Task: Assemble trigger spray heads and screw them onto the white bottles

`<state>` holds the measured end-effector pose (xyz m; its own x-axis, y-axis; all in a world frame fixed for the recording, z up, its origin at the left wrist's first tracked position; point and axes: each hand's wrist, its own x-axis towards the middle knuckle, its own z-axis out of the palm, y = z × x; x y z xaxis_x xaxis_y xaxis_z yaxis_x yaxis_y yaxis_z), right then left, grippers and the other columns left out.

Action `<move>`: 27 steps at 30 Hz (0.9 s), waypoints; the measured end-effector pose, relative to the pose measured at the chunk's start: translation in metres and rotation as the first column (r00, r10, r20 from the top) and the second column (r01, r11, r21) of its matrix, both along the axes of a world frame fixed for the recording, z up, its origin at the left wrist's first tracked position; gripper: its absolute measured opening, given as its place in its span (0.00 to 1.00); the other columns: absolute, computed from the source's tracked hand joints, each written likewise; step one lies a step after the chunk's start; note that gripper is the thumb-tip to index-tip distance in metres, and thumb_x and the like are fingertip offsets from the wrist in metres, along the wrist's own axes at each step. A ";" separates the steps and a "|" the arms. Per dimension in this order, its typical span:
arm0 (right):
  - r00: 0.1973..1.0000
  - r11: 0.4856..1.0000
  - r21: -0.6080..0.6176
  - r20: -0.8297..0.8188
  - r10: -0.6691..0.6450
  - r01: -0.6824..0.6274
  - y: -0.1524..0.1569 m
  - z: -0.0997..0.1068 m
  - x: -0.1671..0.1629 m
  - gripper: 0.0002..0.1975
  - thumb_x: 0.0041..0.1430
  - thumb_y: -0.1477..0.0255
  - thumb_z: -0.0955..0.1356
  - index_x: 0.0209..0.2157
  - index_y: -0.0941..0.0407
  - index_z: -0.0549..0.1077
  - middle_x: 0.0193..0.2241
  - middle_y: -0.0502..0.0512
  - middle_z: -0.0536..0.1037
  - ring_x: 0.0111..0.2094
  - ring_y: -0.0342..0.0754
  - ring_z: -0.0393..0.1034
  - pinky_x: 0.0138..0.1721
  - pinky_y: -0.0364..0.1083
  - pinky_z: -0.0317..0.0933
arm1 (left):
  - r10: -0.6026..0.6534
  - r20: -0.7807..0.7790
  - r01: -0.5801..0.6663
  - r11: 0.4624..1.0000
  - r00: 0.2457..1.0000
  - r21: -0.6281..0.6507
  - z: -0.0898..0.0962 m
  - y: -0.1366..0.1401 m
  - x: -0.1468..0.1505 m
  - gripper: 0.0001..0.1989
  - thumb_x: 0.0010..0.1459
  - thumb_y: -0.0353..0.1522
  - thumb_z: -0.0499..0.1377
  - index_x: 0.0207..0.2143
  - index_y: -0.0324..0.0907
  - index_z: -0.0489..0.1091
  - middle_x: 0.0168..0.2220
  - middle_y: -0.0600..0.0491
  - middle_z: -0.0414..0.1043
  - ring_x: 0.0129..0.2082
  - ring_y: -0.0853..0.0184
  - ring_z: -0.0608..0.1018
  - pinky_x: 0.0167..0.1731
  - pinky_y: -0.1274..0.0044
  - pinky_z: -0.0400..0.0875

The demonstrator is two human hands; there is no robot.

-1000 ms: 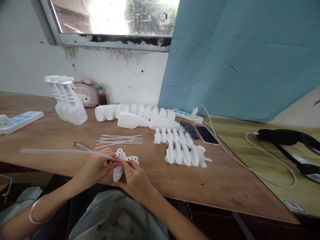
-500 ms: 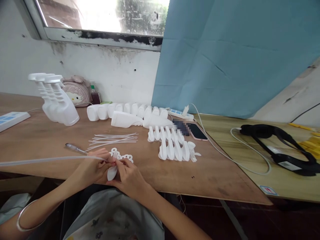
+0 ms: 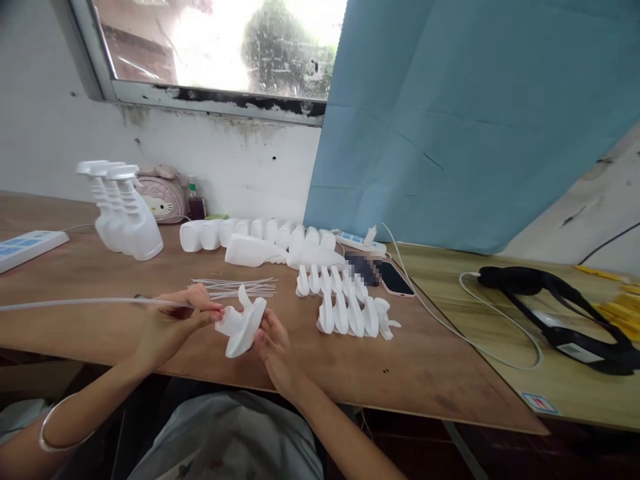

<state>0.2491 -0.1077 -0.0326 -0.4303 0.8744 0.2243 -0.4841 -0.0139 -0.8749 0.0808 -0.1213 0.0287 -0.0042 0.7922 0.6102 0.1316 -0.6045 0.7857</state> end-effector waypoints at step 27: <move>0.930 0.814 -0.538 -0.137 -0.342 0.220 0.015 0.002 0.008 0.12 0.36 0.78 0.74 0.26 0.58 0.70 0.25 0.48 0.76 0.25 0.43 0.72 0.25 0.39 0.68 | 0.510 -0.714 -0.650 0.753 0.480 0.100 0.005 0.159 -0.118 0.25 0.47 0.31 0.57 0.51 0.40 0.63 0.52 0.41 0.59 0.54 0.50 0.61 0.52 0.62 0.53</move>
